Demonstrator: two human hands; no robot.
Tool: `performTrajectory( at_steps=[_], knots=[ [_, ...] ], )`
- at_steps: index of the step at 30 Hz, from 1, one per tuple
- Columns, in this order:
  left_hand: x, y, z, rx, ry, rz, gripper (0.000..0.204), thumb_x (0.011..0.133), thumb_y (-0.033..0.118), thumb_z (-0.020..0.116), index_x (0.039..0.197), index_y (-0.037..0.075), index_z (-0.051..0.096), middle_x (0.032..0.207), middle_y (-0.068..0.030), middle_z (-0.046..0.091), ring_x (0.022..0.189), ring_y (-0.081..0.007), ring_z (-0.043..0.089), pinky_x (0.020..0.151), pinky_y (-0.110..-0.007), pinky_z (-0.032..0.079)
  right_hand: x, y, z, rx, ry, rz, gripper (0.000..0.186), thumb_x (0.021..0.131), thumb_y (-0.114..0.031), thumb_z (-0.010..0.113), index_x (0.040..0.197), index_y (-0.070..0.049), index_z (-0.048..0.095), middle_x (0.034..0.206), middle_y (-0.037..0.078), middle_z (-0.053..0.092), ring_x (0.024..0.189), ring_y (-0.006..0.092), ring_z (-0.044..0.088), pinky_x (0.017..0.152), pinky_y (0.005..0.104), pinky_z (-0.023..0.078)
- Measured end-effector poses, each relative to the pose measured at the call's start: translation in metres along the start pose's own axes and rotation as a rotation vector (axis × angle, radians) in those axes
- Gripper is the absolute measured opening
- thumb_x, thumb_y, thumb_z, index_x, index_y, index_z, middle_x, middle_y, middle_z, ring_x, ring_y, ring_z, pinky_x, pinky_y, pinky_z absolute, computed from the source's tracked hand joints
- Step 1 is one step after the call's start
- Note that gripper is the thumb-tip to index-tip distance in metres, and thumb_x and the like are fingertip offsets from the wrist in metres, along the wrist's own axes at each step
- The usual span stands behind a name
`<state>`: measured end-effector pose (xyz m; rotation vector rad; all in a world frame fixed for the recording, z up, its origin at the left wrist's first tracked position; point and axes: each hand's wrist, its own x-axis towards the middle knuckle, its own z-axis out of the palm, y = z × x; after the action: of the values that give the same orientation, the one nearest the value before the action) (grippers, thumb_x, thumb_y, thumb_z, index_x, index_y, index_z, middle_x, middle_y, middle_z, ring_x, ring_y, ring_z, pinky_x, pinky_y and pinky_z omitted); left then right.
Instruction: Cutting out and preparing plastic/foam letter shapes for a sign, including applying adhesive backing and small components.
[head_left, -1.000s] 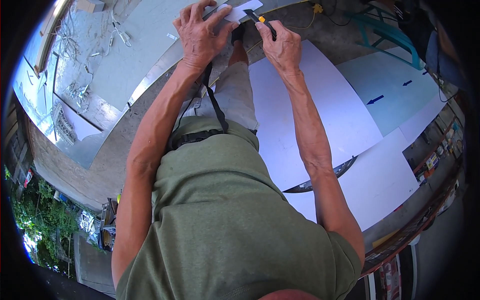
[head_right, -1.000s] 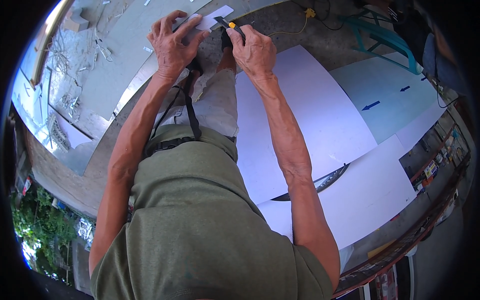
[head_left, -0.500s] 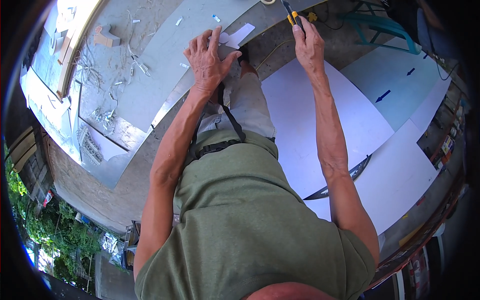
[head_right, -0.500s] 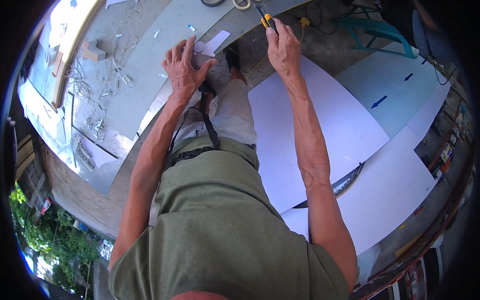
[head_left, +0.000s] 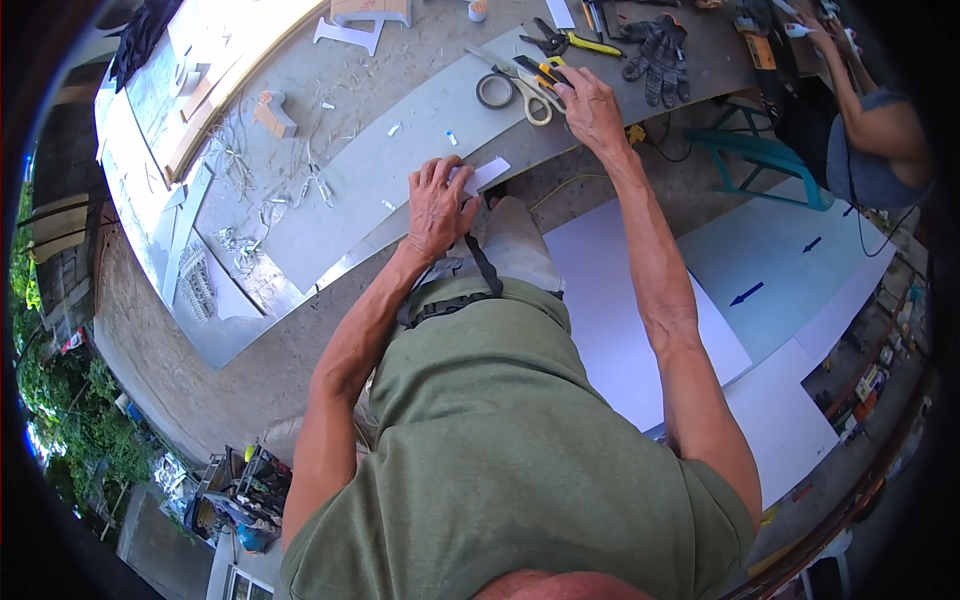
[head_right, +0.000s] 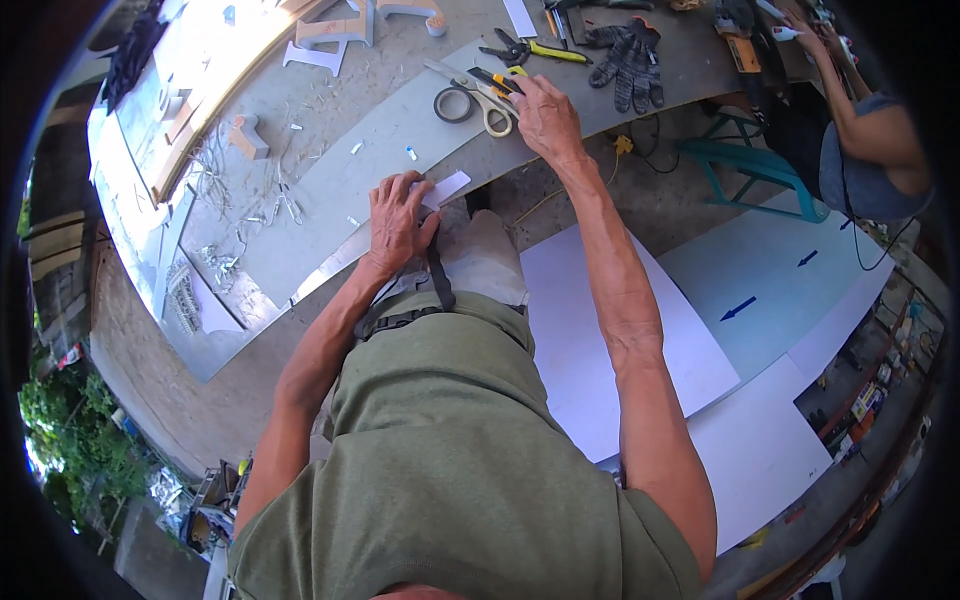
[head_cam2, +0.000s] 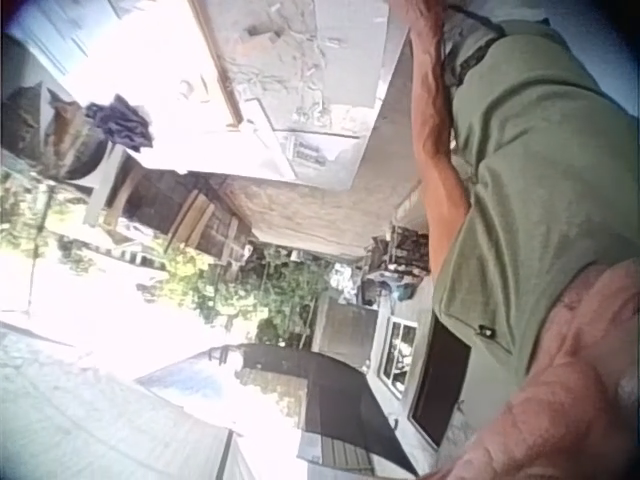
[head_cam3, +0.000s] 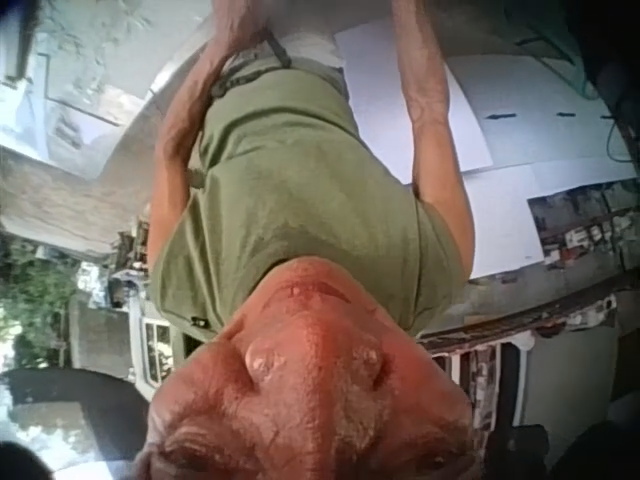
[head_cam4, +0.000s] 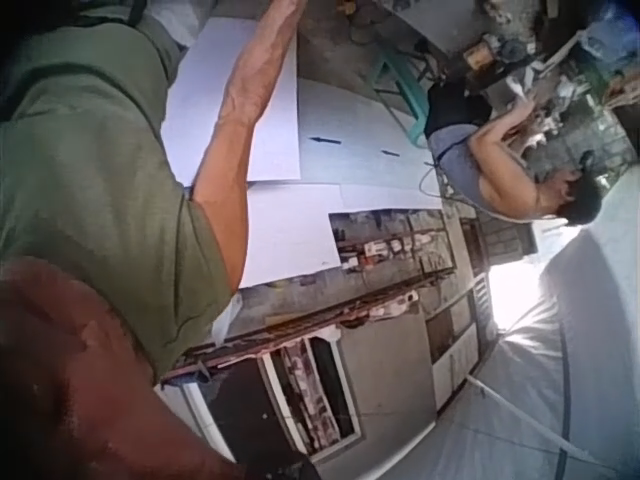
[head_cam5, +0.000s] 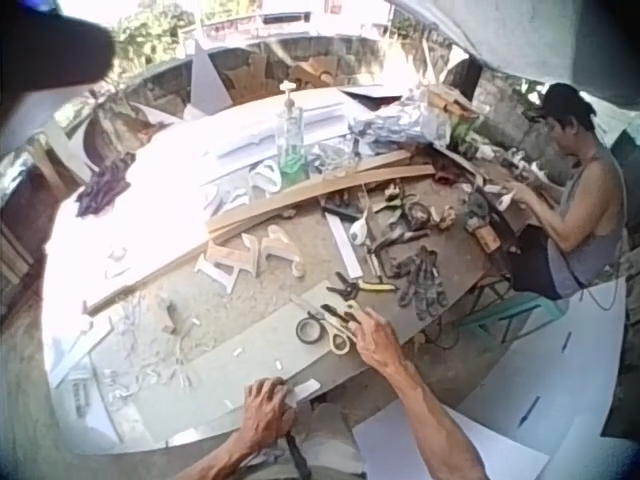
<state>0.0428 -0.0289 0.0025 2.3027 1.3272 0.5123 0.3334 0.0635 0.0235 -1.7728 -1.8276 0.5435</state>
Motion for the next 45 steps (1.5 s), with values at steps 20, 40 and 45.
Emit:
performTrajectory(
  at_steps=[20, 40, 45],
  knots=[
    [0.024, 0.001, -0.099, -0.382, 0.052, -0.073, 0.082, 0.068, -0.002, 0.078, 0.143, 0.004, 0.046, 0.126, -0.0138, 0.06, 0.117, -0.0355, 0.053, 0.103, -0.044, 0.047, 0.007, -0.12, 0.003, 0.299, -0.693, -0.027, 0.043, 0.088, -0.035, 0.079, 0.112, 0.0, 0.072, 0.1, 0.011, 0.072, 0.09, 0.0246, 0.068, 0.081, 0.0374, 0.054],
    [-0.046, -0.015, -0.172, -0.823, 0.202, -0.399, 0.041, 0.091, 0.025, 0.08, 0.123, 0.0, 0.071, 0.102, -0.009, 0.074, 0.087, -0.0135, 0.067, 0.079, -0.029, 0.054, -0.039, -0.223, 0.036, 0.827, -0.662, 0.249, 0.023, 0.1, -0.024, 0.064, 0.098, -0.001, 0.068, 0.079, -0.001, 0.059, 0.072, 0.0077, 0.048, 0.065, 0.0249, 0.039],
    [-0.059, -0.018, -0.176, -0.998, 0.255, -0.536, 0.032, 0.092, 0.026, 0.079, 0.109, -0.001, 0.076, 0.085, -0.0043, 0.074, 0.076, -0.0091, 0.064, 0.07, -0.026, 0.053, -0.061, -0.252, 0.044, 0.92, -0.625, 0.323, 0.022, 0.102, -0.021, 0.059, 0.103, 0.0, 0.066, 0.083, 0.0, 0.061, 0.076, 0.007, 0.051, 0.068, 0.0248, 0.043]
  ],
)
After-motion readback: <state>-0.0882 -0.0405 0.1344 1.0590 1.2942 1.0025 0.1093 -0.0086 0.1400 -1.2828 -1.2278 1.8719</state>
